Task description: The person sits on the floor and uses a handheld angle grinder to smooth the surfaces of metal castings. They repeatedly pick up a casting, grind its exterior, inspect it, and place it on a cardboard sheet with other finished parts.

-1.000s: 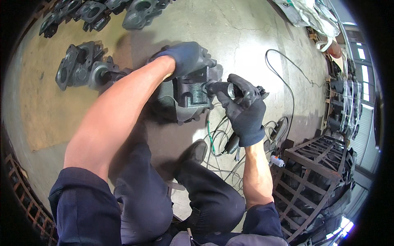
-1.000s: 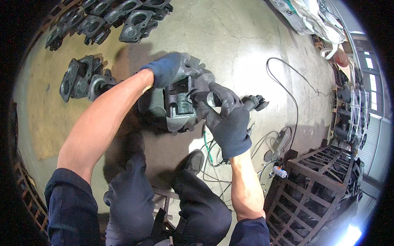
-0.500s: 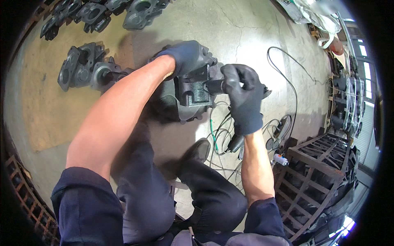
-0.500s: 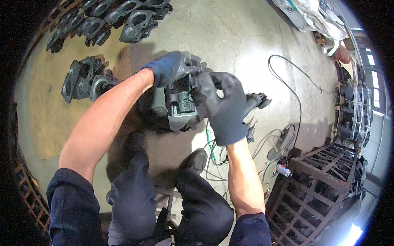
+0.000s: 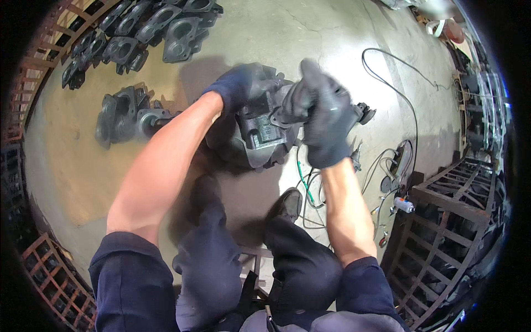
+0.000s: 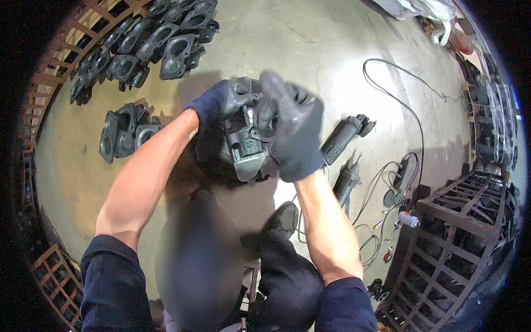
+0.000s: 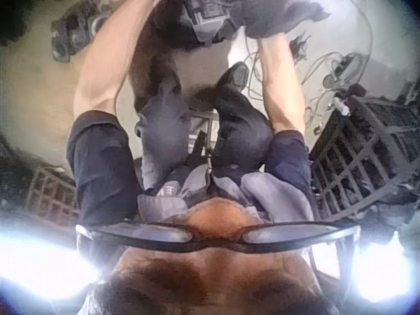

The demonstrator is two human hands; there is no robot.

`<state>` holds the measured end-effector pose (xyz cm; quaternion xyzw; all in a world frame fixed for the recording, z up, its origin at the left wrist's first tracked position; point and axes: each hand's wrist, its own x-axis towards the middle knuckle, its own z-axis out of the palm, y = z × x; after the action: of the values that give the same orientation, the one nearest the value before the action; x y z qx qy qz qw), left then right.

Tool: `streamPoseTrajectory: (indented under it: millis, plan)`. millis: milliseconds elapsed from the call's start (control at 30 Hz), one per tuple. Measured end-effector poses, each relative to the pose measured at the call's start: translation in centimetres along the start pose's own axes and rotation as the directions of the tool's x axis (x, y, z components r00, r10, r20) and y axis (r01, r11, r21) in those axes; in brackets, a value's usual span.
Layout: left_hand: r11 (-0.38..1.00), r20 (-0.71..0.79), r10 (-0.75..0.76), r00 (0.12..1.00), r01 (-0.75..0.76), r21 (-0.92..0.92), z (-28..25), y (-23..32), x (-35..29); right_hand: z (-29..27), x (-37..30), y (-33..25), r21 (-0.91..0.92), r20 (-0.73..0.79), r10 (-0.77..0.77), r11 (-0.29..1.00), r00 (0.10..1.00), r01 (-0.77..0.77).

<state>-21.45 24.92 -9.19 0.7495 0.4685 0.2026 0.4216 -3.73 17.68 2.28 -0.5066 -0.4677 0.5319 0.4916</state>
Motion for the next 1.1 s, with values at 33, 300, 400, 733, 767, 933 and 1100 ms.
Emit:
streamPoseTrajectory:
  millis: [33, 300, 400, 733, 767, 933, 1100]
  plan:
    - [0.999, 0.045, 0.016, 0.999, -0.018, 0.049, -0.2, 0.0, 0.0, -0.4, -0.1, -2.7, 0.026, 0.093, -0.096, 0.995, 0.991, 0.094]
    - [0.928, 0.195, -0.235, 0.952, 0.279, -0.248, -1.7, 3.0, -0.8, -13.5, -4.4, 2.5, -0.207, -0.268, 0.443, 0.841, 0.856, -0.5]
    - [0.914, 0.4, -0.214, 0.891, 0.327, -0.24, -1.8, 4.5, 0.8, -22.5, -8.6, 19.0, -0.156, -0.474, 0.317, 0.888, 0.821, -0.433]
    - [0.854, 0.023, -0.491, 0.871, 0.476, 0.209, -0.9, 10.6, -5.7, -23.4, -11.7, 20.9, -0.541, -0.478, 0.338, 0.614, 0.811, -0.575]
    - [0.83, 0.014, -0.518, 0.855, 0.499, 0.249, -1.2, 12.4, -6.7, -22.4, -11.3, 17.9, -0.491, -0.474, 0.428, 0.596, 0.769, -0.635]
    - [0.854, -0.025, -0.516, 0.856, 0.511, -0.099, -4.0, 20.8, -12.3, -15.4, -14.5, 8.6, -0.084, -0.157, 0.693, 0.701, 0.704, -0.709]
    - [0.975, -0.112, -0.154, 0.982, 0.17, 0.146, -11.8, 34.4, -15.8, -3.9, -15.2, -9.4, 0.481, 0.38, 0.788, 0.28, 0.485, -0.831]
